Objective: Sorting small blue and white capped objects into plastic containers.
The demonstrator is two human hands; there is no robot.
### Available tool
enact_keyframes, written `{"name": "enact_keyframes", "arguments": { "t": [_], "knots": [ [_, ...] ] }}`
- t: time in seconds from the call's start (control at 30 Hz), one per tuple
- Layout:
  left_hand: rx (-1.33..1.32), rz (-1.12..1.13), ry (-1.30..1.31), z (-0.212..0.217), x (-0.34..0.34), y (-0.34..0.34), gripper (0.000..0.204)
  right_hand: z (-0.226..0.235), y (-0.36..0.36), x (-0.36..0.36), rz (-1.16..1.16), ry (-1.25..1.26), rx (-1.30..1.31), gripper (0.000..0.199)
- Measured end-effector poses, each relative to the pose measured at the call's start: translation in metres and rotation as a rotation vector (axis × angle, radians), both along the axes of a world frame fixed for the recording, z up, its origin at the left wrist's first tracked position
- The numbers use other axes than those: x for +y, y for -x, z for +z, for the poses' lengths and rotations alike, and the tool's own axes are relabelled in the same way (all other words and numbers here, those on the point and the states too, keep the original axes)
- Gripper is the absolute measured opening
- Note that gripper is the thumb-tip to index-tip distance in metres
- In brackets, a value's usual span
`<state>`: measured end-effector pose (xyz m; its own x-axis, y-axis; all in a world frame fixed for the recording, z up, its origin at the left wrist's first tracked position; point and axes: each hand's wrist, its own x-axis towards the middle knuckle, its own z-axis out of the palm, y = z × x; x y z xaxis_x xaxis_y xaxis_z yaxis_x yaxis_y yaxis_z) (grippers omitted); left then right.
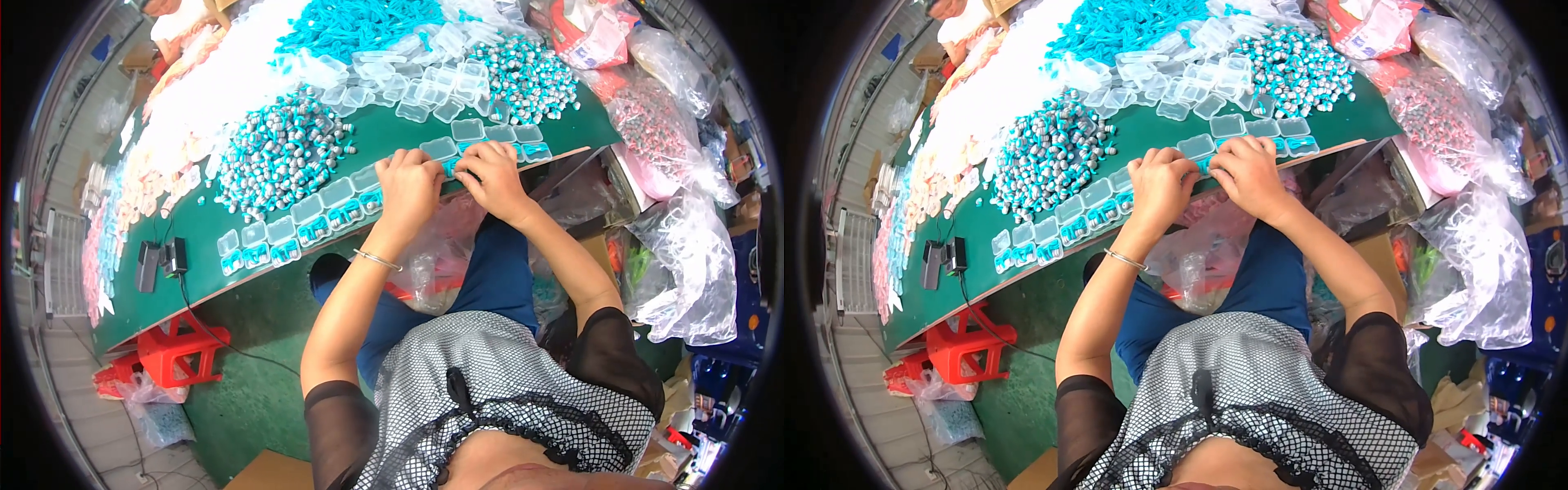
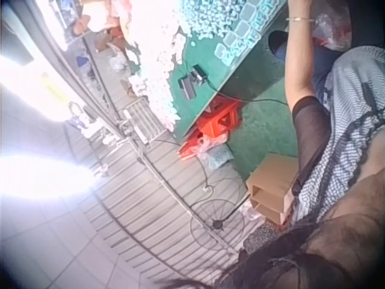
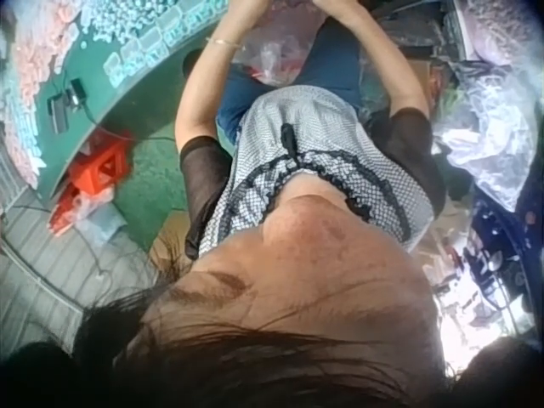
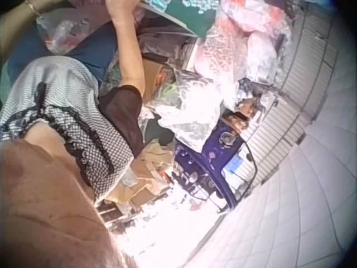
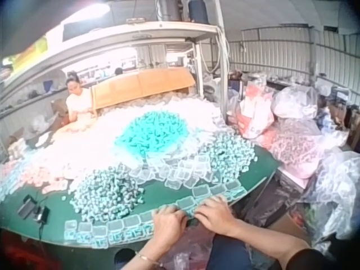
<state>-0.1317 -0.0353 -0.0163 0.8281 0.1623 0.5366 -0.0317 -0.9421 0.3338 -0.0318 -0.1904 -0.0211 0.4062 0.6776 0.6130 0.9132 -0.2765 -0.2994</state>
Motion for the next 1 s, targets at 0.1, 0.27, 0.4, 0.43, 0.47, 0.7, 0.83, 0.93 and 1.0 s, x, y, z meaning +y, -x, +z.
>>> {"name": "enact_keyframes", "arguments": {
  "t": [0.1, 0.27, 0.4, 0.43, 0.47, 0.7, 0.83, 0.93, 1.0],
  "knots": [
    [0.072, 0.024, -0.089, 0.006, 0.001, 0.0, 0.007, 0.004, 0.002, 0.002, 0.008, 0.027, -0.1, 0.01],
    [0.052, -0.019, -0.057, 0.011, 0.001, 0.002, 0.011, 0.015, -0.01, -0.003, 0.006, 0.065, -0.048, 0.008],
    [0.049, -0.004, 0.069, 0.017, 0.01, 0.014, 0.015, 0.017, -0.072, -0.003, -0.212, 0.064, 0.1, 0.008],
    [0.047, 0.005, 0.066, 0.02, 0.014, 0.017, 0.015, 0.016, -0.086, -0.002, -0.273, 0.136, 0.073, 0.009],
    [0.053, 0.017, 0.086, 0.022, 0.019, 0.02, 0.015, 0.012, -0.099, -0.004, -0.28, 0.179, 0.054, 0.01],
    [-0.015, 0.181, 0.216, 0.023, 0.096, 0.053, 0.01, 0.008, -0.136, -0.008, -0.206, 0.347, 0.042, 0.008],
    [0.065, 0.302, 0.174, 0.023, 0.126, 0.061, 0.011, 0.014, -0.131, -0.005, -0.185, 0.336, -0.078, 0.011],
    [0.103, 0.29, 0.033, 0.022, 0.127, 0.054, 0.015, 0.021, -0.122, -0.003, -0.152, 0.238, -0.041, 0.016],
    [0.103, 0.277, 0.004, 0.017, 0.124, 0.038, 0.013, 0.024, -0.116, -0.004, -0.112, 0.163, 0.04, 0.019]
  ]
}}
